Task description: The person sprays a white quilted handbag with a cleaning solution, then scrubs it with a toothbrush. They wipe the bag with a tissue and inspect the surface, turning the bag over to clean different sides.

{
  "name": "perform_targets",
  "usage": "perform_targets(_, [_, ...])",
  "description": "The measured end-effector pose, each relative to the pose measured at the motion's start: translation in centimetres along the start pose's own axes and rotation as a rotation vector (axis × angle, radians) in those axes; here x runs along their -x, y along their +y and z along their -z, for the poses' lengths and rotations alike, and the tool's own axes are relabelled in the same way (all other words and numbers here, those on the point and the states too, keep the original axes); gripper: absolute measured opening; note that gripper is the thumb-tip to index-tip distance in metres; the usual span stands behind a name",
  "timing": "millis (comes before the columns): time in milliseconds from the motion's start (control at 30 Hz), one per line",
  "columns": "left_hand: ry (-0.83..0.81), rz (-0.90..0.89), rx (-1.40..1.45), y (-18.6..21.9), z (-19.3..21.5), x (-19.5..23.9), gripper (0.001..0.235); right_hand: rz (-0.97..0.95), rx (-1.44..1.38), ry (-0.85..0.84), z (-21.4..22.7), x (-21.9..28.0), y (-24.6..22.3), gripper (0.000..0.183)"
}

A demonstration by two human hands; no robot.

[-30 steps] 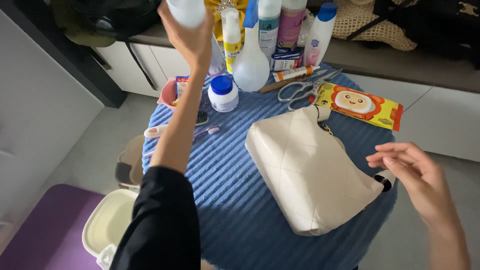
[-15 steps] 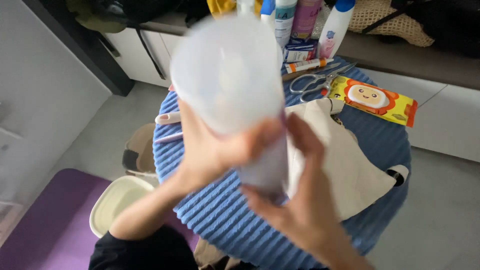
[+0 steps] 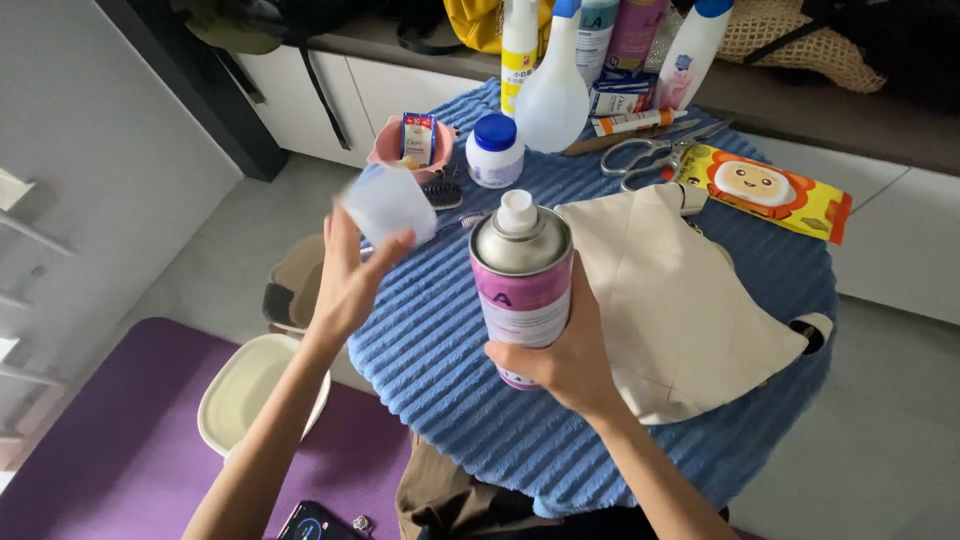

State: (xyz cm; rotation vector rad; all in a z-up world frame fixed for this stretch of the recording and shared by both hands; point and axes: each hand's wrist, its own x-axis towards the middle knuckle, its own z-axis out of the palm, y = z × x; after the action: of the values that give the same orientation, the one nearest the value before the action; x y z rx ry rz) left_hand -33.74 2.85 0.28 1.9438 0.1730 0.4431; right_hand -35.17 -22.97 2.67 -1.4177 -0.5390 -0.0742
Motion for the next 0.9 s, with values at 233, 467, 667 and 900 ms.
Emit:
perform_targets(233, [-0.106,-0.195,-0.363,-5.0,0.7,1.9,0.087,-0.229,-0.490,-0.318,0.9,-0.2,1.0,0.064])
perform_targets(467, [0.127,-0.428,-0.217,4.5,-0.8,6.7,0.073,-0.253,-0.380,-0.227,-1.1,1.1,0.7,0.076])
perform_targets(667, [0.069,-0.217,0.179,11.3,-6.0,11.7,0.095,-0.104,0.237,0.234,-4.5,3.9,2.6,0.081])
perform_targets(900, [0.189,-0.285,0.224,8.9,-6.9,9.0,0.078,0.316,0.652,0.032,-3.9,7.1,2.2,0.098])
